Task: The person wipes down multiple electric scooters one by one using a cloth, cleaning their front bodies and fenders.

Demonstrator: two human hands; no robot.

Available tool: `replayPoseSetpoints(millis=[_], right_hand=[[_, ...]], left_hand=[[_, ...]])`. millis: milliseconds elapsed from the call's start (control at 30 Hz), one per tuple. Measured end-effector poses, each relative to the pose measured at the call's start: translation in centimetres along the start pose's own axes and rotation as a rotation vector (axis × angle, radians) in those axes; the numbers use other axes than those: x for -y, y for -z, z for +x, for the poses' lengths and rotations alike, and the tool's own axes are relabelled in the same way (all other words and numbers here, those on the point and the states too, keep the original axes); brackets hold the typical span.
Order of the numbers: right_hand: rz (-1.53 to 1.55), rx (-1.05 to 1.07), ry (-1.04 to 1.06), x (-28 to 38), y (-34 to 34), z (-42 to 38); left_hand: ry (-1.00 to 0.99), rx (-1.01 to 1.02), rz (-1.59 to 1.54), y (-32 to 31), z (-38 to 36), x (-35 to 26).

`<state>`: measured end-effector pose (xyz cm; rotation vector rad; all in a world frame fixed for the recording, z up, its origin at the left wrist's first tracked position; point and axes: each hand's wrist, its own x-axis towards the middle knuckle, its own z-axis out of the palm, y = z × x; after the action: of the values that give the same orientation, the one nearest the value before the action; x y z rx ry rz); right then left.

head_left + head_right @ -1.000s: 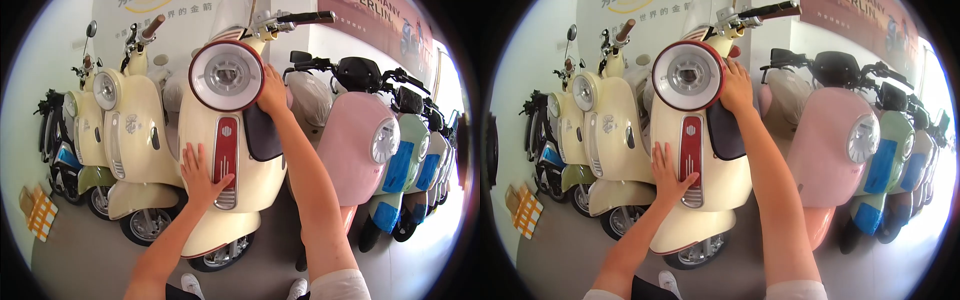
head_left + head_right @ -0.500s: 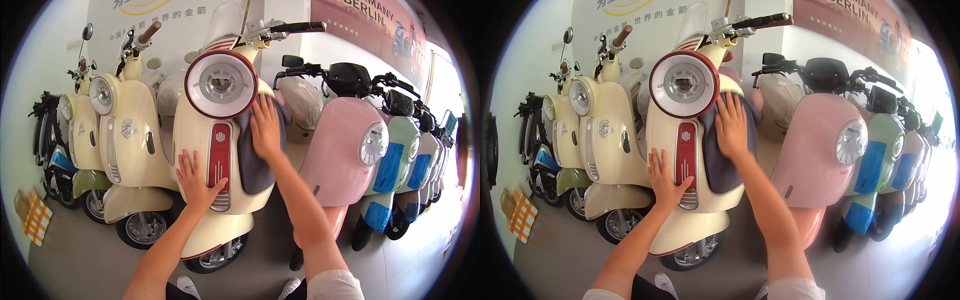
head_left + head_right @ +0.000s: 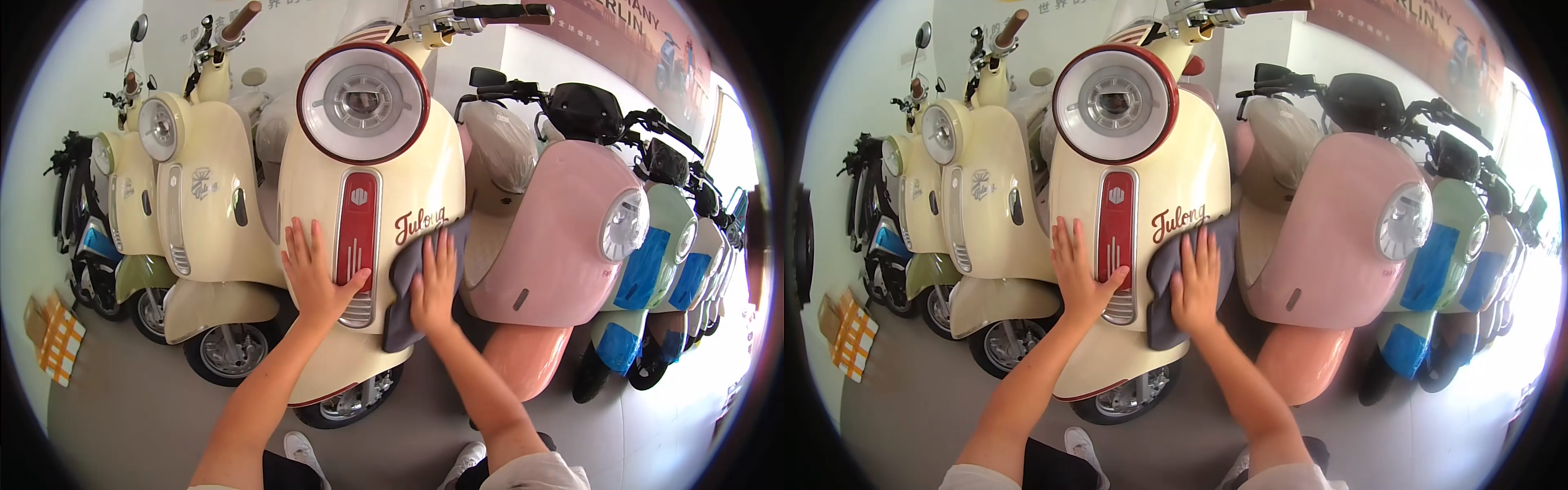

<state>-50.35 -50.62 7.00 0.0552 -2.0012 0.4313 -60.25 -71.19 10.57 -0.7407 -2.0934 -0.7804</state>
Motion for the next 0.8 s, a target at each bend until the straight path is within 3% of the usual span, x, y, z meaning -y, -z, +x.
replayPoseSetpoints(millis=[100,200,300,400,533,600,700,800], right_hand=[[0.013,-0.013,-0.021,-0.1,-0.6,-2.0],[-0.019,-0.051,-0.023,0.6,1.2,8.2],[-0.139,-0.119,0.138,-2.6,0.2,20.0],[-0.148,-0.165,0.152,-3.2,-0.5,24.6],[-0.112,-0.19,0.018,-1.0,-0.2,15.6],[-0.041,-0.099,-0.089,1.0,0.8,7.7],[0.104,-0.162,-0.183,1.2,-2.4,-7.2],[0.146,-0.238,-0.23,0.7,-2.9,-6.8]], left_hand=[[-0.015,-0.016,-0.015,-0.2,0.0,0.1],[-0.024,-0.012,-0.026,-0.4,0.1,0.4],[-0.055,-0.043,-0.033,-0.6,-0.1,0.7],[-0.051,-0.005,-0.011,0.0,0.0,0.2],[-0.051,-0.033,-0.075,-0.6,0.0,0.6],[-0.072,-0.033,-0.085,-0.8,0.0,0.7],[-0.07,-0.055,-0.104,-0.9,0.0,0.7],[-0.059,-0.044,-0.113,-0.9,0.0,0.9]])
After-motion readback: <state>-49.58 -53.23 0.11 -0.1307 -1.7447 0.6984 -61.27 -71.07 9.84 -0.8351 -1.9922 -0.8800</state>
